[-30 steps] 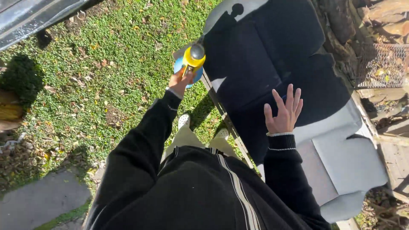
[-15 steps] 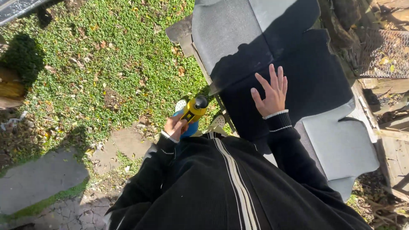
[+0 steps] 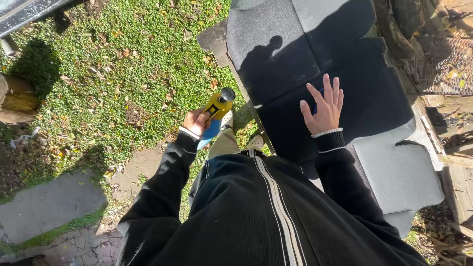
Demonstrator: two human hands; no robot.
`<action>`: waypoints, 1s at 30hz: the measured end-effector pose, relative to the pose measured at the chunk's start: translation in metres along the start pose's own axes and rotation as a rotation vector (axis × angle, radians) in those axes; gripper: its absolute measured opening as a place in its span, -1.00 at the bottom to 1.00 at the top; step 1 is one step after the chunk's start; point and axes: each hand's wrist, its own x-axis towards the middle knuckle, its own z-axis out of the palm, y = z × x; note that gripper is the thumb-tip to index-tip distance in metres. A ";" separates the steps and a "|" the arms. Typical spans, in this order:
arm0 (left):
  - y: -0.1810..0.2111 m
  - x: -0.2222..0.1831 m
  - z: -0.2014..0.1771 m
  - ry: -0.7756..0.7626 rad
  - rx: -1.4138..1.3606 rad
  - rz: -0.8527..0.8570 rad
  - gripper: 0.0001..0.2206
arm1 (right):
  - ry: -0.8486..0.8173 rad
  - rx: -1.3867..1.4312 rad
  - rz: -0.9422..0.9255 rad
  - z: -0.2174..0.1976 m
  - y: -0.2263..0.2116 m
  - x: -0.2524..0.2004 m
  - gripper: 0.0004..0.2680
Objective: Cleaning a detached car seat by spraying cleaning solution and scrubbing with a brush.
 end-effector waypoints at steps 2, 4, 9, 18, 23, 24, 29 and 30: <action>0.009 0.017 -0.012 0.029 0.008 0.016 -0.72 | 0.004 -0.012 0.042 -0.001 0.002 -0.001 -0.58; 0.016 0.031 -0.021 0.033 0.020 0.035 -0.70 | 0.007 -0.016 0.066 -0.001 0.003 -0.003 -0.58; 0.023 0.076 -0.047 0.023 0.030 0.051 -0.69 | 0.002 -0.019 0.120 0.003 0.005 -0.003 -0.56; 0.056 0.152 -0.079 0.033 0.098 0.063 -0.65 | 0.058 -0.062 0.161 0.000 -0.003 -0.002 -0.57; 0.076 0.190 -0.096 0.013 0.158 0.113 -0.62 | 0.124 -0.113 0.171 0.001 0.001 -0.008 -0.58; 0.085 0.192 -0.098 0.011 0.160 0.113 -0.62 | 0.124 -0.112 0.174 -0.001 0.001 -0.009 -0.58; 0.102 0.222 -0.117 -0.083 0.109 0.124 -0.77 | 0.121 -0.091 0.229 -0.009 -0.013 -0.011 -0.60; 0.107 0.224 -0.116 -0.088 0.112 0.123 -0.77 | 0.121 -0.090 0.235 -0.010 -0.013 -0.012 -0.60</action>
